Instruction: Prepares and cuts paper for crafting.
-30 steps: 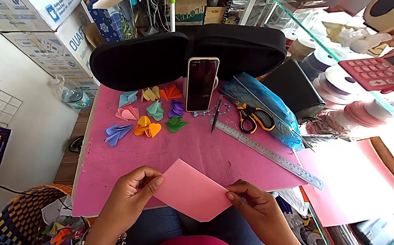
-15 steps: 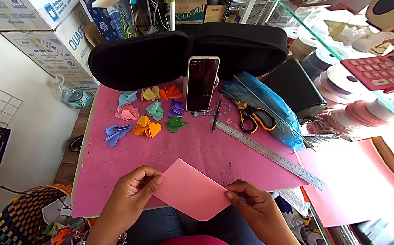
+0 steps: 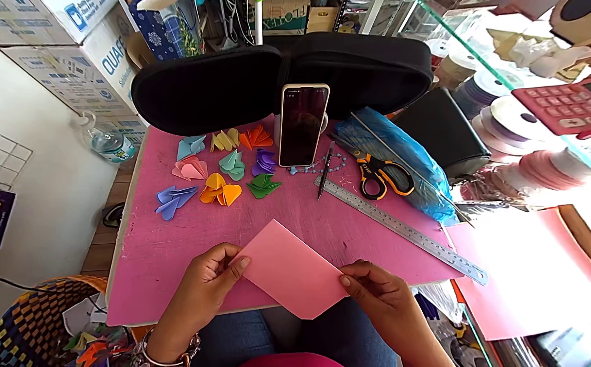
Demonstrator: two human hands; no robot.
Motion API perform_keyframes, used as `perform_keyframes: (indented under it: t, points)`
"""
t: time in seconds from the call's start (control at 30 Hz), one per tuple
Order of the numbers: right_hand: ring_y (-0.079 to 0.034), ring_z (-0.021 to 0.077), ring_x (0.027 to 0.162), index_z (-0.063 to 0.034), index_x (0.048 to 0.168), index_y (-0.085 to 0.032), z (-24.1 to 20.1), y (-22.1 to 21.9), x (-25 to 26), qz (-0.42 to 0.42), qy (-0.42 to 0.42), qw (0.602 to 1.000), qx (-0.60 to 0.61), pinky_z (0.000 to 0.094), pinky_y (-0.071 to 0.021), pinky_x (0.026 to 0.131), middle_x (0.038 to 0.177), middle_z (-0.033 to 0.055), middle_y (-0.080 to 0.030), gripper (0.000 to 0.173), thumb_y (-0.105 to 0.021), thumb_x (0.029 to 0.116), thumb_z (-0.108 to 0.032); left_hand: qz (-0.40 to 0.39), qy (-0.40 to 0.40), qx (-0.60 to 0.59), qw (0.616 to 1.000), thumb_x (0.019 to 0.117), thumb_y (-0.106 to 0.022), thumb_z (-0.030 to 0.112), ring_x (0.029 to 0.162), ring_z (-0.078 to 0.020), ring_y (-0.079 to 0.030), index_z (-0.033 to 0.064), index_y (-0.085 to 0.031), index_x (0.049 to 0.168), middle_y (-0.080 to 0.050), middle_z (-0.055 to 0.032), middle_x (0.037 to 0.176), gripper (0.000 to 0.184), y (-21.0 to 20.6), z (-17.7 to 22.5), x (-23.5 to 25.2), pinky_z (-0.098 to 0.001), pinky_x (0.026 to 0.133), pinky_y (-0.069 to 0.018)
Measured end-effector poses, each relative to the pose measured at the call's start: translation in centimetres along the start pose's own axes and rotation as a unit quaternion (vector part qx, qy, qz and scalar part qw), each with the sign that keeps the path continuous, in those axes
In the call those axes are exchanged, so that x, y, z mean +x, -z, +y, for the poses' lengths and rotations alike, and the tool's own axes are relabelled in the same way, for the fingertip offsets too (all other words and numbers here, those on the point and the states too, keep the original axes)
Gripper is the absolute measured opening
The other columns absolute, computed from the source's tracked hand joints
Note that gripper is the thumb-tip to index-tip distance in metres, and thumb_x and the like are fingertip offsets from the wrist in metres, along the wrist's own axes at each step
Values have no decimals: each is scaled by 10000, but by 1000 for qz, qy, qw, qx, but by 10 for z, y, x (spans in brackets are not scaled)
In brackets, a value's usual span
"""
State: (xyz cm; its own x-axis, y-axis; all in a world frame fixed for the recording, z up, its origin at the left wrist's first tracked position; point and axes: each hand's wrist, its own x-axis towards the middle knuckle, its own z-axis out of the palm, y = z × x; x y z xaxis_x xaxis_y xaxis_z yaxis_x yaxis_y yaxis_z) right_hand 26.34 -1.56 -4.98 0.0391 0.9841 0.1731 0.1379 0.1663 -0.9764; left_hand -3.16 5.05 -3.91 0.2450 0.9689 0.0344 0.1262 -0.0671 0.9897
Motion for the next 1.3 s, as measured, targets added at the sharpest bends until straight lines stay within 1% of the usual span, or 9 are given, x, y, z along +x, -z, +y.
perform_keyframes:
  t: [0.23, 0.7, 0.77, 0.83, 0.93, 1.03, 1.1, 1.17, 1.3]
  points:
    - [-708, 26, 778, -62, 1082, -725, 0, 2, 6, 11, -46, 999, 7, 167, -598, 719, 908, -24, -755, 154, -683, 934, -73, 30, 24, 1, 999, 971, -662, 183, 605, 10, -641, 108, -681, 986, -696, 68, 787, 80, -1, -3, 4, -126, 501, -512]
    - [-677, -10, 707, -66, 1047, -723, 4, -3, 8, 35, -45, 998, -39, 129, -565, 636, 859, -41, -743, 128, -680, 929, -88, 28, 35, 0, 999, 975, -660, 173, 600, 11, -641, 96, -671, 985, -696, 62, 783, 79, -2, -3, 7, -121, 485, -501]
    - [-674, -16, 772, -63, 1037, -728, 8, -7, 7, 67, -5, 994, -86, 118, -562, 667, 917, -29, -728, 130, -680, 932, -123, 31, 36, 1, 999, 978, -656, 176, 606, 9, -646, 99, -669, 987, -697, 62, 783, 79, -2, -3, 7, -124, 489, -506]
    - [-631, 8, 960, -89, 1059, -733, 10, -15, 5, 101, 74, 972, -199, 118, -535, 779, 1053, 13, -666, 176, -655, 967, -217, 47, 37, -3, 998, 980, -642, 164, 606, 3, -650, 96, -665, 995, -697, 57, 788, 73, -3, -1, 6, -128, 485, -510]
    - [-554, 120, 1140, -198, 1139, -682, 1, -33, 0, 94, 166, 934, -303, 260, -441, 963, 1152, 3, -630, 217, -629, 1006, -360, 79, 44, -47, 995, 995, -590, 118, 600, -20, -639, 70, -604, 1103, -685, 34, 843, 119, -12, 5, 3, -146, 461, -505]
    - [-574, 164, 1164, -241, 1217, -651, -14, -52, -3, 46, 224, 913, -337, 331, -462, 973, 1200, -8, -631, 379, -630, 975, -532, 85, 31, -117, 989, 1007, -508, 53, 639, -47, -673, 53, -433, 1324, -696, 19, 886, 326, -29, 15, -4, -173, 465, -531]
    - [-588, 160, 1109, -232, 1242, -630, -20, -61, -1, 30, 256, 900, -350, 308, -471, 925, 1187, 0, -629, 449, -626, 959, -580, 80, 10, -153, 985, 1016, -465, 28, 671, -77, -698, 47, -377, 1380, -700, 0, 915, 375, -39, 22, -9, -202, 483, -562]
    - [-601, 143, 1028, -207, 1239, -622, -23, -67, 0, 24, 280, 891, -357, 266, -481, 860, 1156, 15, -628, 405, -640, 974, -513, 68, -18, -177, 982, 1023, -454, 24, 719, -90, -715, 50, -365, 1386, -695, -6, 953, 375, -45, 28, -14, -213, 508, -586]
    - [-627, 125, 909, -152, 1128, -663, -28, -65, 0, 43, 313, 882, -350, 239, -491, 790, 1031, 14, -683, 148, -632, 998, -215, 36, -97, -192, 976, 1045, -511, 79, 794, -106, -717, 74, -383, 1374, -684, -31, 1029, 353, -48, 38, -22, -214, 545, -595]
